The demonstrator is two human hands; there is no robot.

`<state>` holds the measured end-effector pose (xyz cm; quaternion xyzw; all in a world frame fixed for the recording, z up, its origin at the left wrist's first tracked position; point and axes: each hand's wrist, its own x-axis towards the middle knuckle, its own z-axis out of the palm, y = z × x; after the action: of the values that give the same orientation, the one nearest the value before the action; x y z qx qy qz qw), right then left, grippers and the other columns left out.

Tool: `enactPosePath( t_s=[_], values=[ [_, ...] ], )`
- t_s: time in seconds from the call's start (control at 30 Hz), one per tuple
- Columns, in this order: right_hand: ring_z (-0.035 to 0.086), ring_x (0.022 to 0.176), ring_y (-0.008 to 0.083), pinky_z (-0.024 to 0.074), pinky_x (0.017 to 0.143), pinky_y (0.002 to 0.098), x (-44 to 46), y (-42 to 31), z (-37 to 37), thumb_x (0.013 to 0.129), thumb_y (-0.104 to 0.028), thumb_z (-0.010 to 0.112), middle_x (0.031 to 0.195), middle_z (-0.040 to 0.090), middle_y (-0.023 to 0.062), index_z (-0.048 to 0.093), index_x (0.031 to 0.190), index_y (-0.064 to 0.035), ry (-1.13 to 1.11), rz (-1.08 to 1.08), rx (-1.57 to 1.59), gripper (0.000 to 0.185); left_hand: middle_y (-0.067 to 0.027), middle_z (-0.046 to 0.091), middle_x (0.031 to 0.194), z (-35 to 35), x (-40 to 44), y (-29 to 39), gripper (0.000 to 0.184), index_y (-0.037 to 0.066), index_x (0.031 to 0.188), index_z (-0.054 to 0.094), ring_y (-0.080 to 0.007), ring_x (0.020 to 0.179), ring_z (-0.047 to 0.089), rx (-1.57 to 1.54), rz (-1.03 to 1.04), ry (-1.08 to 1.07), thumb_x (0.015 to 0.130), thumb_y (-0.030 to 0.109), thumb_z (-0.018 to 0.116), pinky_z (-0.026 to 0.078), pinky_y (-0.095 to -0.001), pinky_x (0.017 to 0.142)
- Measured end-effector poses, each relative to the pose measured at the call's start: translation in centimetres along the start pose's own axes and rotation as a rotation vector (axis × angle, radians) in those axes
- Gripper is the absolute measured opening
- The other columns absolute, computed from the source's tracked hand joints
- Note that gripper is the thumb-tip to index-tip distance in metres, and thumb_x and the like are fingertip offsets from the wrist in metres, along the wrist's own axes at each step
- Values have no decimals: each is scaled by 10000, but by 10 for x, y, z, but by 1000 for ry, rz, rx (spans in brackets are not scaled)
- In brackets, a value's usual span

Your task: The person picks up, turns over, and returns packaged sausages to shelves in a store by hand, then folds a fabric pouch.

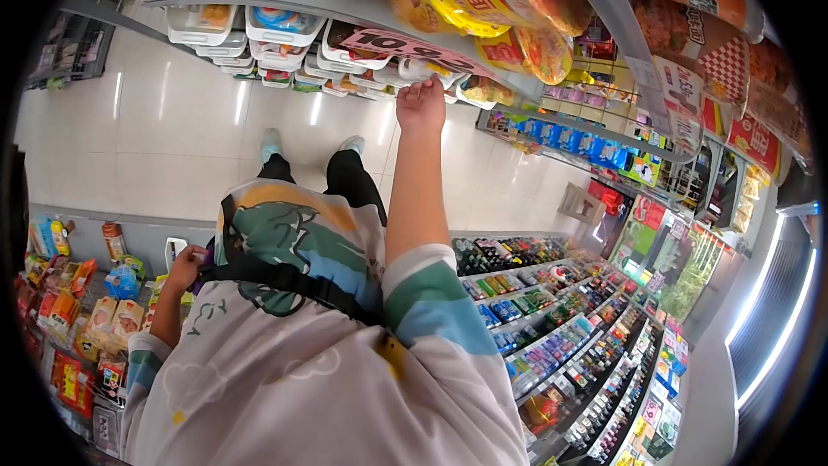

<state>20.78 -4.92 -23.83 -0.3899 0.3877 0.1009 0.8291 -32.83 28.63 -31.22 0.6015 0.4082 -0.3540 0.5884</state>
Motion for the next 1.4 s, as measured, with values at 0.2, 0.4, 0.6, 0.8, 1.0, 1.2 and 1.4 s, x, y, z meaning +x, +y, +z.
enactPosePath(
  t_s=[0.2, 0.4, 0.6, 0.8, 1.0, 1.2, 1.4],
  values=[
    [535, 744, 129, 499, 804, 316, -34, 7, -15, 943, -168, 607, 771, 503, -10, 513, 860, -96, 60, -32, 174, 145, -110, 674, 900, -5, 8, 14, 261, 45, 1122, 568, -138, 770, 597, 19, 11, -56, 877, 0, 489, 486, -279, 726],
    [566, 951, 151, 461, 1036, 327, -67, 3, -62, 952, -126, 562, 849, 538, -1, 502, 972, -28, -130, -188, 55, 117, -87, 631, 870, -10, 48, 85, 219, 51, 1122, 553, -145, 580, 557, 11, 252, -81, 982, 204, 482, 461, -277, 494],
    [545, 1213, 225, 445, 1070, 361, -130, 8, -103, 951, -120, 541, 1273, 561, 111, 471, 1249, 15, -58, -196, -48, 335, -89, 665, 1002, 24, 30, 241, 408, 68, 1174, 588, -141, 620, 588, 193, 488, -103, 965, 417, 559, 468, -262, 506],
    [557, 1221, 219, 440, 1075, 376, -220, 45, -98, 955, -122, 532, 1290, 580, 110, 492, 1250, -19, -139, -14, -110, 316, -27, 659, 1040, 76, -34, 343, 475, 113, 1213, 606, -96, 721, 596, 194, 430, -513, 936, 499, 592, 472, -244, 522],
    [618, 1113, 219, 498, 999, 421, -266, 53, -66, 944, -21, 549, 1159, 627, 93, 542, 1040, -63, -257, 101, -212, 105, -29, 648, 1037, 97, -62, 359, 745, 87, 1327, 497, -95, 755, 601, 220, 422, -589, 839, 629, 647, 494, -251, 531],
    [637, 1029, 197, 520, 953, 412, -286, 59, -50, 942, -47, 582, 1109, 639, 85, 547, 1045, -48, -402, 93, -318, 109, -49, 653, 1090, 80, -79, 349, 571, 63, 1274, 560, -136, 938, 622, 90, 603, -484, 906, 490, 652, 539, -298, 735],
    [614, 1034, 179, 480, 945, 340, -283, 55, -47, 1015, -280, 497, 1079, 634, 81, 573, 1058, -24, -496, 216, -491, 271, -76, 618, 1235, 52, -97, 341, 535, 30, 1323, 523, -195, 1129, 577, -56, 687, -680, 905, 308, 711, 474, -331, 961]
  ],
)
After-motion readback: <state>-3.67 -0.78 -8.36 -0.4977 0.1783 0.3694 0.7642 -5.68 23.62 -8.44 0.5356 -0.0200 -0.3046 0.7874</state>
